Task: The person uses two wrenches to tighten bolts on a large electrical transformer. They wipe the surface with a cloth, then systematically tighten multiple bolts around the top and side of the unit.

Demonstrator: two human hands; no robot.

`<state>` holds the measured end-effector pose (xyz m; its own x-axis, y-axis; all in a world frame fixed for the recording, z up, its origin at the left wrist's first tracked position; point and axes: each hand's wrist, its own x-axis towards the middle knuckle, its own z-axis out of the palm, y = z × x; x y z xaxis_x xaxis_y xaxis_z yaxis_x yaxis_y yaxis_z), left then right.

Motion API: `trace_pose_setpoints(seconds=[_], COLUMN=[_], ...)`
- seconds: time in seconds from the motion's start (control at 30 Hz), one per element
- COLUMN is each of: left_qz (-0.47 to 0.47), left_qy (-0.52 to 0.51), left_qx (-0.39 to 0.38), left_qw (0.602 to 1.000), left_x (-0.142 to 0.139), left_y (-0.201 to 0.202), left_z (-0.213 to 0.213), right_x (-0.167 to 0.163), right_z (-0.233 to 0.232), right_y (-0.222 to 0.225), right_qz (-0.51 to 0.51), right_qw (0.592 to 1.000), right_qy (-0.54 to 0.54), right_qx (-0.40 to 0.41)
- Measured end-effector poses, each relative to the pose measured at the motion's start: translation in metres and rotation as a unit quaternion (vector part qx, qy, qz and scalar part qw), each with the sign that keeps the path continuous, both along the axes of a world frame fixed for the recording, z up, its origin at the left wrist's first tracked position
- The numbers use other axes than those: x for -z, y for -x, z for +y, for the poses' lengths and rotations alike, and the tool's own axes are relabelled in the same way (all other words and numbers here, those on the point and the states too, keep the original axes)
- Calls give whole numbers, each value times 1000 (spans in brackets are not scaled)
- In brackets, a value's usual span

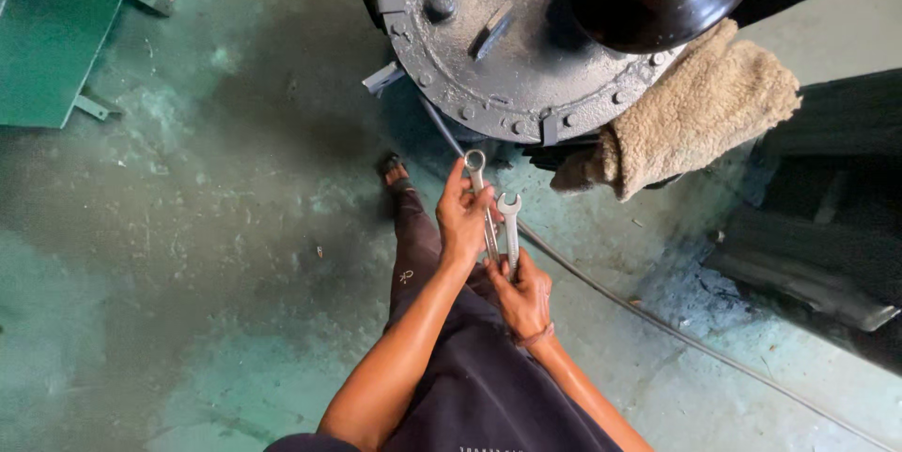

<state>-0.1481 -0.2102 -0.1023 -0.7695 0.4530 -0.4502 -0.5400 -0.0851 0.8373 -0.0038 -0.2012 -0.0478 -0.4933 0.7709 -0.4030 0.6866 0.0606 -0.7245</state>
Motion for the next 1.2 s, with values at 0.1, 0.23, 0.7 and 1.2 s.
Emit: trace_pose_setpoints(seconds=[0.1, 0.23, 0.7, 1.2], left_qz=[275, 533, 430, 293], left_qy=[143, 154, -36, 236], left_qx=[99, 273, 282, 175], left_qw=[946, 786, 857, 910], left_x=[-18, -56, -55, -26], left_y=[3, 11, -11, 22], left_z=[-20, -77, -60, -50], right_x=[11, 18, -50, -11], right_z=[5, 24, 59, 48], right_y=[-6, -12, 25, -33], right_qz=[177, 209, 184, 83], right_qw=[964, 906, 789, 966], right_qy=[200, 362, 525, 214], right_qx=[-9, 61, 259, 122])
